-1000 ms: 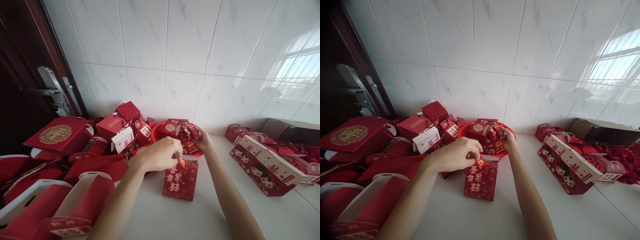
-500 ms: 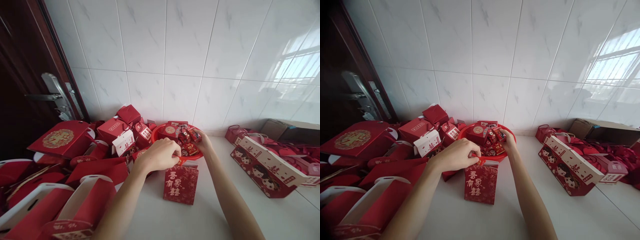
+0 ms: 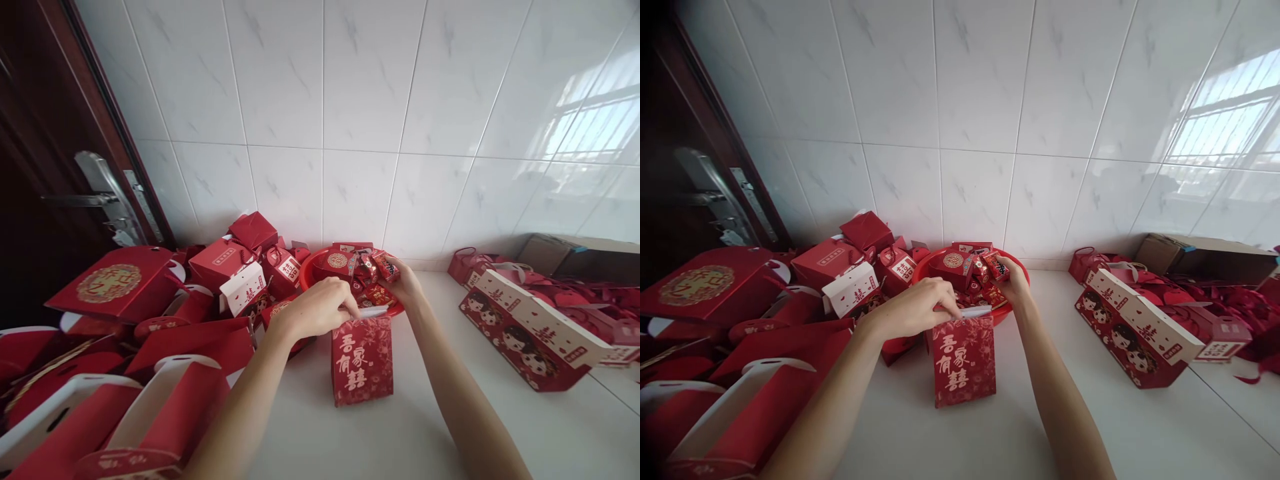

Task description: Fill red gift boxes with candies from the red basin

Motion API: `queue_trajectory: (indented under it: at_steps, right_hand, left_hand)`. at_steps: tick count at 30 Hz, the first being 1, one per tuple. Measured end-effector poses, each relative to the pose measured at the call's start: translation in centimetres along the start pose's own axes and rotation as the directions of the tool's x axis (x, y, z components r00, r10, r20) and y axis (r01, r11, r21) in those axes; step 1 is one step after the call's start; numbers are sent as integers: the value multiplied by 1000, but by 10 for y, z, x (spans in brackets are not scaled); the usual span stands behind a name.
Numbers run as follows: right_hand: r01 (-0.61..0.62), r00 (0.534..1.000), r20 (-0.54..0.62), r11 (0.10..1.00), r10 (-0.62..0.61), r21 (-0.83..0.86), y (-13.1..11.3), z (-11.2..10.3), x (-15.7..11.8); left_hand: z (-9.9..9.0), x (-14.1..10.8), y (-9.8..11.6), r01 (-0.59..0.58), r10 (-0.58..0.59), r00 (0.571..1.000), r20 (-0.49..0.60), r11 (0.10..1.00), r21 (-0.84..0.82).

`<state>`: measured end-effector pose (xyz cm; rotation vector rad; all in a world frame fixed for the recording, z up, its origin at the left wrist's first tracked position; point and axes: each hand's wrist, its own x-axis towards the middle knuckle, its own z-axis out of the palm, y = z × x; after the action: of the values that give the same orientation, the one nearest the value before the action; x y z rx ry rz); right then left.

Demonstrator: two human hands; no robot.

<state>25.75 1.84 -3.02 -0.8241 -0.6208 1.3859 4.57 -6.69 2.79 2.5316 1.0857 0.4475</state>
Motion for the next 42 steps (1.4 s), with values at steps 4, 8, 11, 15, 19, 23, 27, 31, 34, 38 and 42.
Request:
queue_trajectory:
  at_steps: [4, 8, 11, 15, 19, 23, 27, 31, 34, 38, 42]
  right_hand:
    - [29, 998, 58, 999, -28, -15, -7, 4, -9]
    - [123, 974, 200, 991, -109, -60, -23, 12, -26]
    - [201, 924, 347, 976, -159, -88, -35, 16, -40]
    - [235, 877, 464, 955, -127, -183, -47, 16, -59]
    - [234, 818, 575, 921, -14, -310, -55, 13, -70]
    - [351, 674, 728, 813, 125, -464, -60, 10, -74]
    - [492, 542, 797, 667, 268, -559, -65, 12, -77]
    - [575, 514, 812, 591, 278, -566, -69, 15, -80]
    - [605, 523, 814, 564, 251, -562, -70, 16, -83]
    - [654, 550, 805, 484, 223, -582, -66, 19, -87]
    - [694, 554, 802, 407, 224, -594, -63, 22, -90]
  left_hand:
    - [-2, -1, -2, 84, -83, 996, 33, 996, -15]
    - [-3, -3, 1, 134, -122, 982, 143, 988, -75]
    - [-1, -2, 5, 162, -153, 976, 158, 985, -50]
    - [2, -1, 9, 161, -156, 980, 125, 987, -28]
    - [1, -2, 13, 109, -94, 985, 142, 989, -101]
    - [0, -3, 14, 78, -50, 989, 138, 975, -210]
    - [-1, -1, 15, 157, -136, 972, 190, 983, -96]
    - [-2, -1, 18, 203, -198, 955, 222, 979, -3]
    - [-2, -2, 18, 186, -178, 959, 221, 982, -18]
    - [-1, -1, 16, 214, -218, 951, 221, 976, 42]
    - [-2, 0, 15, 196, -199, 945, 259, 980, 40]
